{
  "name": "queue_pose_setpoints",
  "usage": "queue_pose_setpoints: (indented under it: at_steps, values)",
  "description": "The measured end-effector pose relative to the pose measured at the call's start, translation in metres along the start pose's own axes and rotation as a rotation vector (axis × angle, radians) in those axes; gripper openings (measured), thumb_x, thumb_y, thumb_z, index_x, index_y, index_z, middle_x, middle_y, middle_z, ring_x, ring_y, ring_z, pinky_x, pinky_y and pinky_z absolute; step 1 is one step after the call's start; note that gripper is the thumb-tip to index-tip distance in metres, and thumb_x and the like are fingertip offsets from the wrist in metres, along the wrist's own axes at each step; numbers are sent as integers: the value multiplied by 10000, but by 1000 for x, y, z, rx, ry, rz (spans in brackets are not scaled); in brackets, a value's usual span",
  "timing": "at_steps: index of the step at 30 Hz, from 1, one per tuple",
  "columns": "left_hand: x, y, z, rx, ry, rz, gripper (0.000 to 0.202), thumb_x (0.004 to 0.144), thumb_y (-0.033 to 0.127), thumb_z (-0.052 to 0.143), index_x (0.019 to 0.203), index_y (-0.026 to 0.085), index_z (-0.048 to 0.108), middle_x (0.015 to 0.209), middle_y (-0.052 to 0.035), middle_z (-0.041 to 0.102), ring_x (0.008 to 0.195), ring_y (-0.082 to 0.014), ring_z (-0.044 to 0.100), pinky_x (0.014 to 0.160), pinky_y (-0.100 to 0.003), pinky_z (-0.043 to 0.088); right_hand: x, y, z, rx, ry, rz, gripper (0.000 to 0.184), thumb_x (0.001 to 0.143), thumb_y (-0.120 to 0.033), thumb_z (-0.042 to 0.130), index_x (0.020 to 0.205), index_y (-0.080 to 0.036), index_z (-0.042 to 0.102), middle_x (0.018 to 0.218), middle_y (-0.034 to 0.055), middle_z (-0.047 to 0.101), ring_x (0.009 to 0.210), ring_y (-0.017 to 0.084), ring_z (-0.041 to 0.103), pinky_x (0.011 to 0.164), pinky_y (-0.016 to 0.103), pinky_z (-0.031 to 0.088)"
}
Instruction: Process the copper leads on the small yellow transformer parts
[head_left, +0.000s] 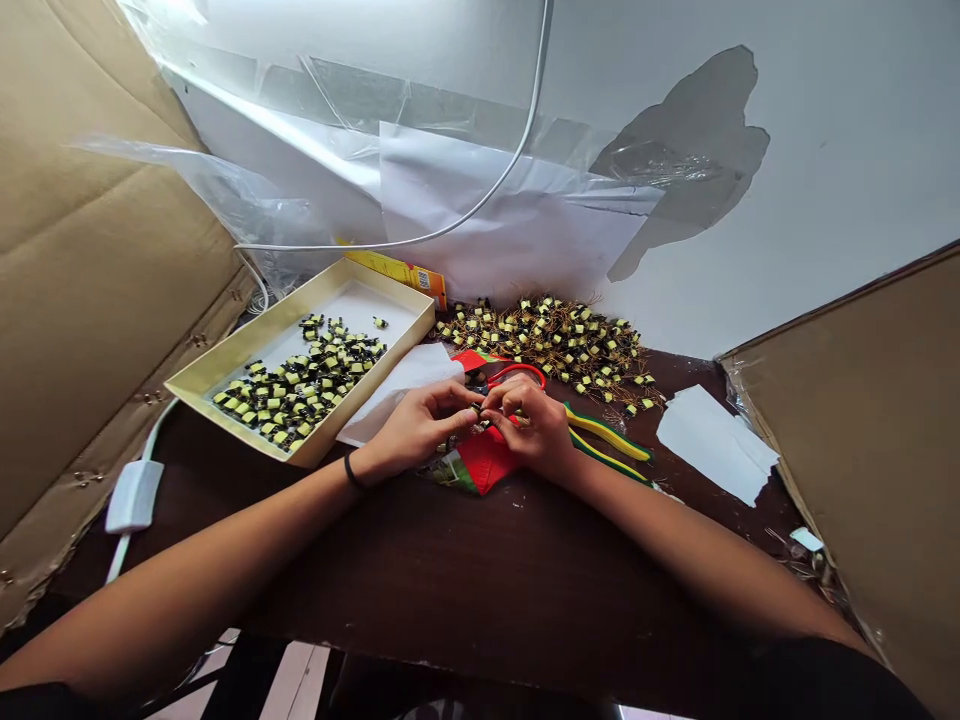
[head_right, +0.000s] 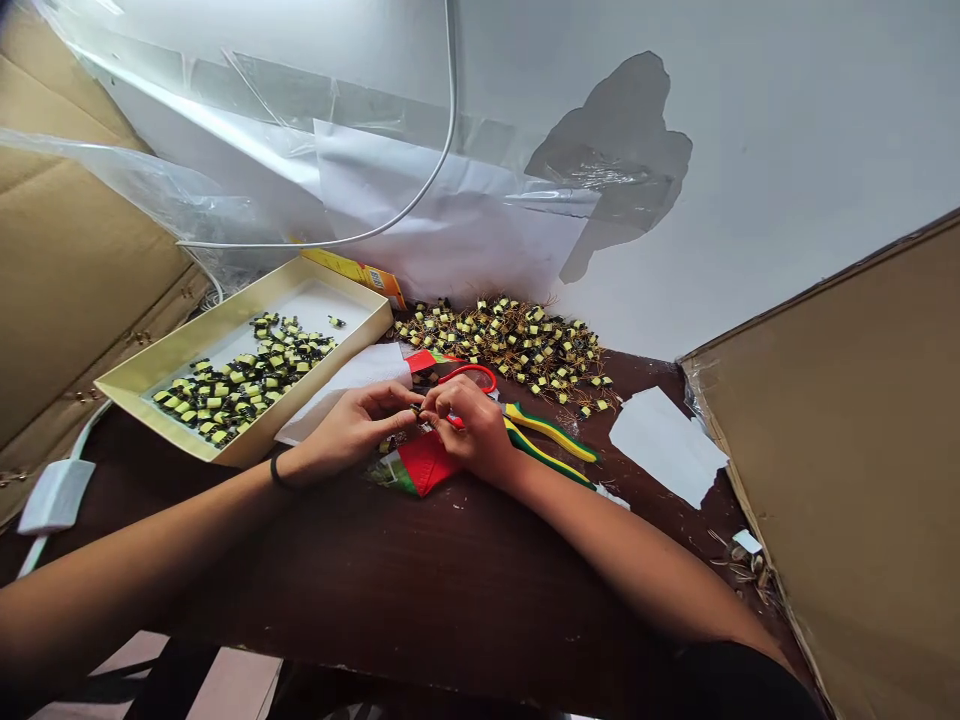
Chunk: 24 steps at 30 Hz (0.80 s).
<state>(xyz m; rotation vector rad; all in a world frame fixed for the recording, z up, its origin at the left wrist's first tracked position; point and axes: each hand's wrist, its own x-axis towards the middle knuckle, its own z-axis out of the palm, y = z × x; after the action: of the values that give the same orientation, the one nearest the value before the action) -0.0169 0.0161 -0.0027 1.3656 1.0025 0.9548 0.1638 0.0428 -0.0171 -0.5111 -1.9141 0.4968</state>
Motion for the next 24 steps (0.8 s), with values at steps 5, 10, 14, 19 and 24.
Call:
queue_pose_setpoints:
  at_steps: [5,10,14,19,24]
  values:
    - [1,-4,-1,-1,19,2,317,753,367,726,936,110,693,886,-77,708,728,-138,615,651,-243,480,0,0,0,-15,-21,-23,256,842,-92,557,705,-235,395,738,12,647,699,151,577,667,326,483]
    - [0,-2,-1,18,12,0,296,766,353,714,943,116,696,919,-78,710,754,-137,620,663,-235,483,0,-1,1,-3,-18,7,249,840,-100,569,708,-235,407,734,11,643,699,152,575,670,327,480]
    - [-1,1,0,4,-7,-40,336,771,399,705,961,122,690,896,-74,710,732,-142,629,654,-244,500,-1,-1,0,29,-10,56,226,834,-101,581,738,-234,426,764,15,634,730,152,583,675,316,489]
    - [0,3,1,-1,-8,-71,376,766,434,704,981,126,689,904,-82,715,784,-167,654,705,-275,527,-1,-2,0,20,7,141,191,829,-123,577,745,-233,445,778,18,634,748,161,604,680,324,502]
    - [0,4,0,1,-5,-88,408,764,462,695,994,124,694,891,-80,722,776,-166,653,691,-265,529,1,-4,-1,47,-1,152,185,824,-110,581,751,-230,460,791,19,635,748,156,608,688,319,503]
